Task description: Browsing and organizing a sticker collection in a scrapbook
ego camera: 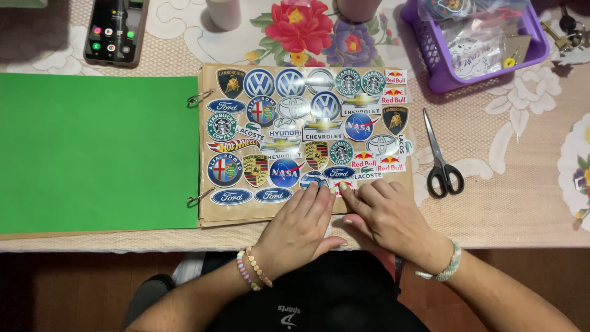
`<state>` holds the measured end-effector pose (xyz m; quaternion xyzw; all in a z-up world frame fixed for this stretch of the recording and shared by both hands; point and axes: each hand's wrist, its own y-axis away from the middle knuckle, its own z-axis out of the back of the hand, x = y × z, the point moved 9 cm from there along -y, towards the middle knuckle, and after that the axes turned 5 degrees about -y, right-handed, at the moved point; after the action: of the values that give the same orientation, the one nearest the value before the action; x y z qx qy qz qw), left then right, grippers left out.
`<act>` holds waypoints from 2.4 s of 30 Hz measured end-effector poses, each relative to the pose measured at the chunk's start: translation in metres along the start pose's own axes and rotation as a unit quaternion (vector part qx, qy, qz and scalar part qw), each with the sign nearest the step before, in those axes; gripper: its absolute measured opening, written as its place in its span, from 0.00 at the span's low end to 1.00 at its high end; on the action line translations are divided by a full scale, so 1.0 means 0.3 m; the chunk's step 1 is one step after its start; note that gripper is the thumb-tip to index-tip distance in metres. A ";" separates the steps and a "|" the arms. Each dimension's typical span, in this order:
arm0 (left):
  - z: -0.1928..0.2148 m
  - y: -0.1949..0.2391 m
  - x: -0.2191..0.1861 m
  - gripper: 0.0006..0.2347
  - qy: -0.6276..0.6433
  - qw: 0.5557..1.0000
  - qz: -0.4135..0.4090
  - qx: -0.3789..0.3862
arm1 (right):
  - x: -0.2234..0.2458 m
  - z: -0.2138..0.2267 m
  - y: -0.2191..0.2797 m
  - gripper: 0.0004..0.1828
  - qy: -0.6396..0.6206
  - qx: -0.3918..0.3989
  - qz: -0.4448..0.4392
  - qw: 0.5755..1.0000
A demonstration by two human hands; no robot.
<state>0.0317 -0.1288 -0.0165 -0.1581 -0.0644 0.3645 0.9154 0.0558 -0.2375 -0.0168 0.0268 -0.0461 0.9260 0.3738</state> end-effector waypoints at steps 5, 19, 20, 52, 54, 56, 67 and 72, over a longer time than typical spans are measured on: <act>-0.019 -0.046 -0.013 0.42 -0.067 0.998 0.003 0.018 | -0.016 0.010 -0.017 0.26 -0.064 0.004 -0.005 0.998; 0.006 -0.103 -0.017 0.37 -0.050 0.997 -0.046 0.024 | -0.051 0.091 0.139 0.34 0.088 -0.217 -0.073 0.969; -0.005 -0.104 -0.014 0.38 -0.012 0.999 -0.038 0.020 | -0.070 0.079 0.152 0.37 0.077 -0.210 -0.091 0.970; 0.088 -0.151 -0.052 0.21 0.010 0.996 -0.063 -0.063 | -0.135 0.337 0.186 0.15 -0.097 -0.123 -0.028 0.987; 0.125 -0.158 -0.053 0.14 0.008 0.994 -0.053 -0.090 | -0.145 0.379 0.166 0.15 -0.138 -0.112 -0.038 0.983; 0.157 -0.180 -0.040 0.13 0.012 0.994 -0.037 -0.101 | -0.136 0.438 0.137 0.17 -0.142 -0.103 -0.039 0.984; 0.503 0.153 0.408 0.08 0.043 0.882 0.277 -0.379 | -0.263 0.580 0.053 0.18 -0.145 -0.358 -0.131 0.913; 0.670 0.291 0.403 0.18 -0.047 0.781 0.348 -0.517 | -0.380 0.395 -0.084 0.08 -0.195 -0.218 -0.143 0.945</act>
<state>0.0161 0.0629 0.1437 -0.6022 -0.2267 0.5769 0.5031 0.1571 -0.3105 0.0933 0.1305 -0.3148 0.8066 0.4830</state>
